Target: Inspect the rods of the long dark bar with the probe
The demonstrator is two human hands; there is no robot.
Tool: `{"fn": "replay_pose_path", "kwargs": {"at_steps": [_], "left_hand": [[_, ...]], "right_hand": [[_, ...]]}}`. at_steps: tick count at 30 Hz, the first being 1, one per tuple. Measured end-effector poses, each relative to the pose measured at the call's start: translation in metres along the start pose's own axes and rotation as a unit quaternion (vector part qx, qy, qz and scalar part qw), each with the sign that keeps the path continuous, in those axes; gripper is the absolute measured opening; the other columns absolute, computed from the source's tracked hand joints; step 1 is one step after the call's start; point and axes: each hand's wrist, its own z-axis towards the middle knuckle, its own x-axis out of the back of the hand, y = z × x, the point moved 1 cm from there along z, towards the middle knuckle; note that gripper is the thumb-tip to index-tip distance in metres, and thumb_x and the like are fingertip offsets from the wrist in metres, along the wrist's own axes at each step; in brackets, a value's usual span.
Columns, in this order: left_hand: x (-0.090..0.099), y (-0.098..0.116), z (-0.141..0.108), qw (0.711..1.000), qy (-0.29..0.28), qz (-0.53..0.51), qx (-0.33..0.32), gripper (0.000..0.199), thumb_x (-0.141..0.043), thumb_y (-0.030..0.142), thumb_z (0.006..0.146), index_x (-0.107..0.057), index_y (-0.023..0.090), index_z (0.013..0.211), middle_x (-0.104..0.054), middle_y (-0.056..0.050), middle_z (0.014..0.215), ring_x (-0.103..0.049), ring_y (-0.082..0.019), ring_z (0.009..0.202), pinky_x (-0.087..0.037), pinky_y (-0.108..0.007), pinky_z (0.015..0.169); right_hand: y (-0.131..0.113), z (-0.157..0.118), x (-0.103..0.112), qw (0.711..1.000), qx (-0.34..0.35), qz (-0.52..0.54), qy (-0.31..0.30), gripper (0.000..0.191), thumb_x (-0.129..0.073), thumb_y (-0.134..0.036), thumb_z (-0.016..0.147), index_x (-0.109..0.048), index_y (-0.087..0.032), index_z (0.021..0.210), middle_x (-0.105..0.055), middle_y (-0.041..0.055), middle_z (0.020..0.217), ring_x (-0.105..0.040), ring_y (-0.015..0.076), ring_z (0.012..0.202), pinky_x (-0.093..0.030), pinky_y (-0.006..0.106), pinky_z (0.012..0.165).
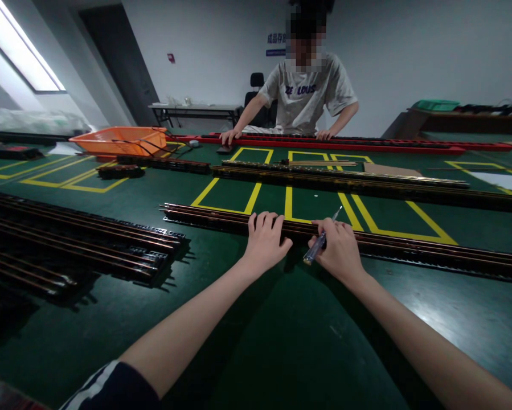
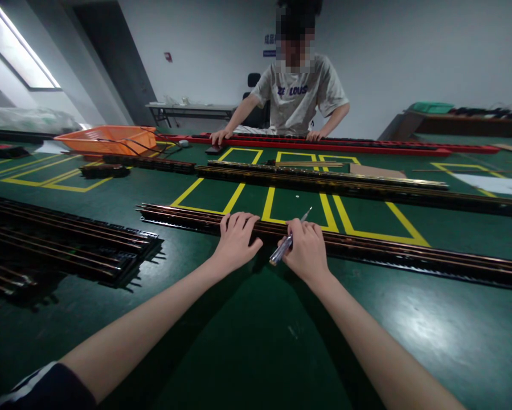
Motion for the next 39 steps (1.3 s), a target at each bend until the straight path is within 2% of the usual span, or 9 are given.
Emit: {"fn": "replay_pose_path", "kwargs": {"at_steps": [8,16,20,23,31,39], "left_hand": [[0.001,0.001,0.000,1.000,-0.002,-0.007,0.004,0.040,-0.044,0.033,0.083,-0.050,0.017,0.119,-0.054,-0.009,0.122,-0.041,-0.026,0.120,-0.022,-0.049,0.108],[0.002,0.001,-0.001,1.000,0.007,-0.005,0.000,0.040,-0.044,0.033,0.084,-0.050,0.016,0.120,-0.053,-0.010,0.123,-0.040,-0.026,0.121,-0.021,-0.048,0.108],[0.000,0.000,-0.001,1.000,0.002,-0.002,-0.002,0.041,-0.044,0.034,0.084,-0.049,0.016,0.121,-0.053,-0.010,0.124,-0.041,-0.026,0.120,-0.022,-0.049,0.108],[0.000,0.000,-0.001,1.000,0.006,0.001,-0.001,0.040,-0.044,0.034,0.084,-0.050,0.016,0.120,-0.053,-0.009,0.123,-0.041,-0.026,0.120,-0.022,-0.049,0.108],[0.002,0.001,-0.001,1.000,0.004,-0.004,-0.003,0.038,-0.042,0.032,0.085,-0.050,0.016,0.119,-0.054,-0.009,0.122,-0.042,-0.027,0.119,-0.022,-0.048,0.108],[0.000,0.000,0.000,1.000,0.003,-0.008,0.001,0.039,-0.046,0.031,0.083,-0.050,0.017,0.119,-0.053,-0.010,0.124,-0.041,-0.026,0.120,-0.022,-0.050,0.107]], "right_hand": [[-0.006,0.001,0.000,0.999,-0.004,-0.036,-0.007,0.008,-0.048,-0.019,0.073,-0.046,-0.018,0.081,-0.058,0.0078,0.071,-0.054,0.0242,0.069,-0.036,0.035,0.071],[-0.009,0.002,0.002,0.999,-0.014,-0.042,-0.001,0.016,-0.039,-0.004,0.074,-0.045,-0.018,0.078,-0.062,0.0093,0.073,-0.056,0.0247,0.073,-0.035,0.034,0.072],[0.000,0.000,0.000,0.999,-0.032,-0.016,0.013,0.017,-0.039,-0.004,0.073,-0.041,-0.019,0.077,-0.065,0.0105,0.079,-0.057,0.0254,0.075,-0.035,0.034,0.072],[0.002,0.000,0.000,1.000,-0.017,0.006,0.023,0.018,-0.042,-0.005,0.068,-0.040,-0.020,0.078,-0.065,0.0105,0.082,-0.057,0.0258,0.075,-0.035,0.035,0.072],[0.000,0.000,0.000,1.000,0.005,-0.010,-0.002,0.012,-0.045,-0.021,0.074,-0.045,-0.019,0.085,-0.058,0.0079,0.071,-0.055,0.0262,0.071,-0.036,0.035,0.072],[-0.007,0.001,-0.001,0.999,-0.031,-0.040,0.011,0.016,-0.046,-0.013,0.067,-0.037,-0.021,0.077,-0.064,0.0081,0.074,-0.058,0.0256,0.072,-0.032,0.039,0.086]]}}
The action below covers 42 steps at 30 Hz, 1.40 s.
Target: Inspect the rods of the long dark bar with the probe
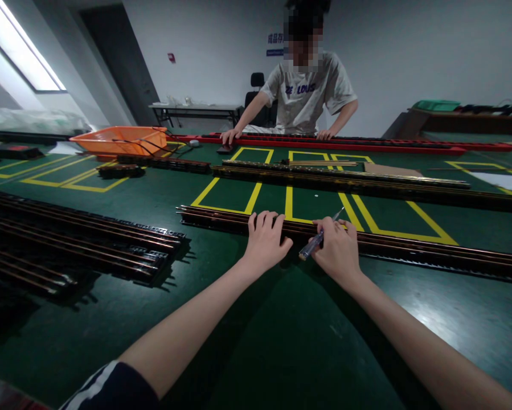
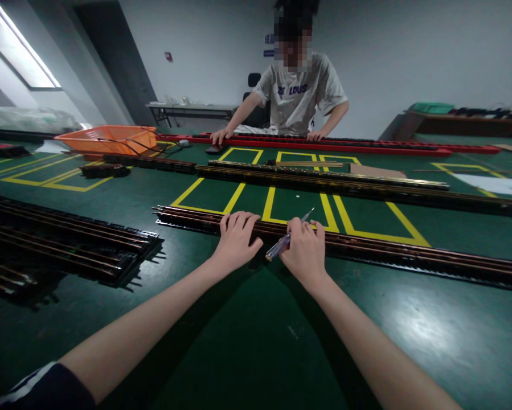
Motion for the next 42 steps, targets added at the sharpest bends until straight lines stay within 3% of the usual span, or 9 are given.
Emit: {"fn": "replay_pose_path", "kwargs": {"at_steps": [9,17,23,34,37,42], "left_hand": [[0.000,-0.001,0.000,1.000,0.005,-0.005,-0.008,0.041,-0.043,0.034,0.085,-0.050,0.015,0.120,-0.054,-0.010,0.123,-0.041,-0.026,0.119,-0.022,-0.049,0.107],[-0.002,-0.001,0.000,1.000,0.009,0.004,-0.006,0.040,-0.045,0.033,0.083,-0.051,0.016,0.119,-0.054,-0.010,0.122,-0.041,-0.026,0.119,-0.023,-0.049,0.107],[-0.002,-0.001,0.000,1.000,0.010,0.000,-0.008,0.041,-0.044,0.034,0.084,-0.050,0.015,0.120,-0.054,-0.010,0.122,-0.041,-0.026,0.119,-0.023,-0.050,0.106],[-0.001,-0.001,-0.001,1.000,-0.001,-0.001,-0.006,0.041,-0.044,0.033,0.084,-0.049,0.016,0.121,-0.053,-0.010,0.123,-0.041,-0.026,0.120,-0.022,-0.049,0.107],[-0.001,-0.002,-0.001,1.000,-0.002,0.001,-0.006,0.041,-0.044,0.033,0.084,-0.049,0.016,0.121,-0.053,-0.010,0.123,-0.041,-0.026,0.119,-0.022,-0.049,0.107],[-0.002,-0.001,0.000,1.000,0.002,0.004,-0.007,0.041,-0.044,0.034,0.084,-0.049,0.016,0.121,-0.054,-0.010,0.122,-0.042,-0.026,0.118,-0.023,-0.050,0.107]], "right_hand": [[0.013,-0.003,0.000,0.998,-0.029,0.046,0.010,0.024,-0.042,-0.005,0.063,-0.032,-0.023,0.076,-0.067,0.0089,0.078,-0.059,0.0268,0.074,-0.037,0.038,0.076],[0.009,-0.001,0.003,0.998,0.003,0.056,-0.012,0.017,-0.049,-0.019,0.068,-0.035,-0.022,0.078,-0.064,0.0090,0.077,-0.059,0.0272,0.074,-0.038,0.038,0.077],[0.006,0.000,0.002,0.999,-0.022,0.039,-0.029,0.018,-0.049,-0.020,0.069,-0.032,-0.022,0.076,-0.064,0.0088,0.075,-0.059,0.0272,0.072,-0.038,0.037,0.073],[0.012,-0.001,0.000,0.994,-0.032,0.103,-0.005,0.026,-0.042,-0.005,0.062,-0.030,-0.024,0.074,-0.067,0.0103,0.086,-0.060,0.0273,0.076,-0.039,0.037,0.071],[0.016,-0.002,0.000,0.992,-0.050,0.117,0.004,0.021,-0.043,-0.009,0.064,-0.032,-0.024,0.075,-0.066,0.0092,0.082,-0.059,0.0271,0.073,-0.040,0.038,0.070],[0.010,-0.001,0.001,0.995,-0.003,0.095,-0.016,0.016,-0.047,-0.018,0.069,-0.034,-0.023,0.076,-0.065,0.0100,0.082,-0.059,0.0274,0.076,-0.040,0.038,0.073]]}}
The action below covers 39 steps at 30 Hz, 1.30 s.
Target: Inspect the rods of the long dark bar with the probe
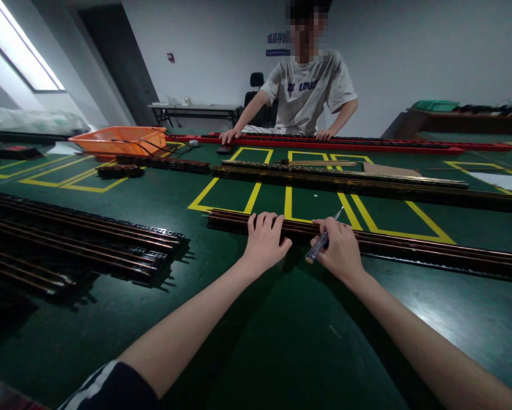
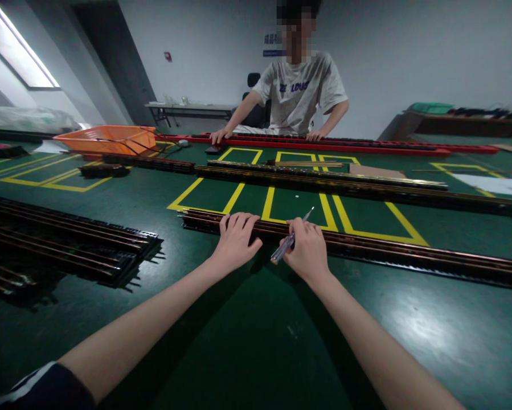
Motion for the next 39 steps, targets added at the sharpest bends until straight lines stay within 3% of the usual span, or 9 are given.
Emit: {"fn": "replay_pose_path", "kwargs": {"at_steps": [28,39], "left_hand": [[-0.0006,0.0006,-0.0001,1.000,0.010,0.003,0.000,0.040,-0.046,0.032,0.082,-0.050,0.017,0.119,-0.054,-0.009,0.120,-0.043,-0.025,0.117,-0.023,-0.049,0.106],[0.0027,0.0024,0.0004,1.000,0.001,0.000,0.008,0.039,-0.047,0.030,0.082,-0.050,0.017,0.119,-0.053,-0.009,0.123,-0.042,-0.026,0.119,-0.022,-0.049,0.107]], "right_hand": [[-0.0058,0.0010,-0.0031,0.996,0.016,-0.093,-0.004,0.007,-0.047,-0.023,0.074,-0.044,-0.019,0.079,-0.057,0.0071,0.068,-0.054,0.0243,0.067,-0.037,0.033,0.069],[-0.0060,0.0011,-0.0003,0.995,0.008,-0.100,0.009,0.016,-0.041,-0.005,0.071,-0.041,-0.020,0.075,-0.059,0.0083,0.069,-0.054,0.0249,0.067,-0.036,0.033,0.068]]}}
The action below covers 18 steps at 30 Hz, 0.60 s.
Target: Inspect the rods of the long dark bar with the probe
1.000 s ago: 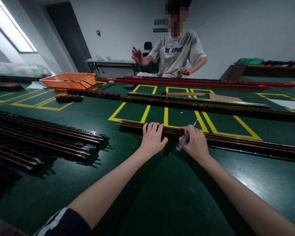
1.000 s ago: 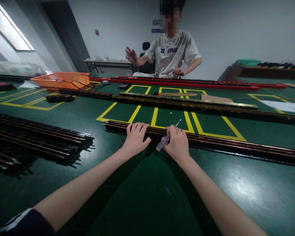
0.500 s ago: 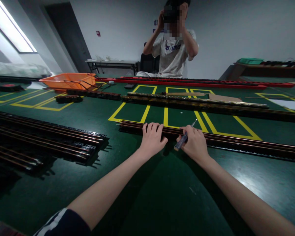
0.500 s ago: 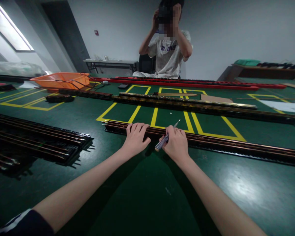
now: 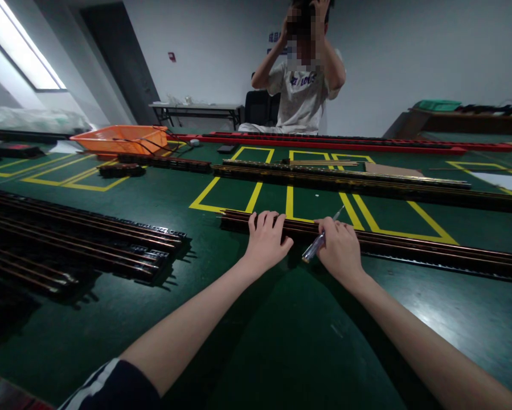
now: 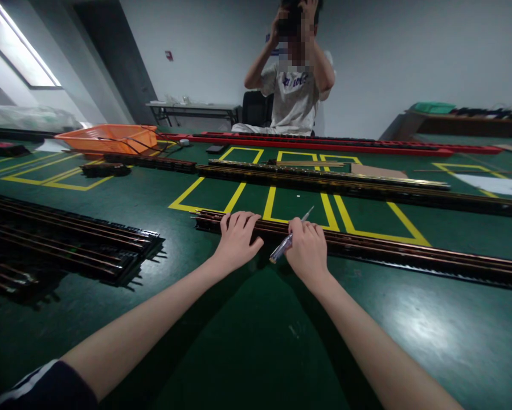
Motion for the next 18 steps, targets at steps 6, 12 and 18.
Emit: {"fn": "replay_pose_path", "kwargs": {"at_steps": [6,12,18], "left_hand": [[-0.0011,-0.0008,0.0001,1.000,-0.002,-0.004,0.000,0.038,-0.043,0.033,0.084,-0.050,0.017,0.119,-0.053,-0.010,0.123,-0.041,-0.026,0.119,-0.020,-0.050,0.108],[-0.0004,-0.0013,-0.0003,1.000,-0.005,-0.004,-0.003,0.038,-0.043,0.033,0.084,-0.050,0.016,0.118,-0.054,-0.010,0.122,-0.042,-0.026,0.118,-0.022,-0.051,0.107],[-0.0001,-0.0016,0.0002,1.000,-0.004,0.001,-0.006,0.039,-0.043,0.033,0.084,-0.050,0.016,0.119,-0.054,-0.010,0.121,-0.043,-0.026,0.117,-0.023,-0.049,0.106]], "right_hand": [[0.0070,-0.0022,-0.0021,0.998,-0.003,0.067,-0.005,0.019,-0.043,-0.006,0.067,-0.038,-0.022,0.077,-0.062,0.0095,0.079,-0.057,0.0264,0.075,-0.040,0.036,0.073],[0.0058,-0.0020,-0.0046,0.997,0.030,0.068,-0.012,0.016,-0.046,-0.019,0.076,-0.048,-0.016,0.091,-0.057,0.0090,0.075,-0.056,0.0264,0.076,-0.041,0.037,0.074],[0.0013,-0.0010,-0.0061,0.999,0.031,0.015,-0.019,0.011,-0.045,-0.020,0.077,-0.048,-0.016,0.086,-0.058,0.0097,0.073,-0.055,0.0257,0.071,-0.040,0.036,0.069]]}}
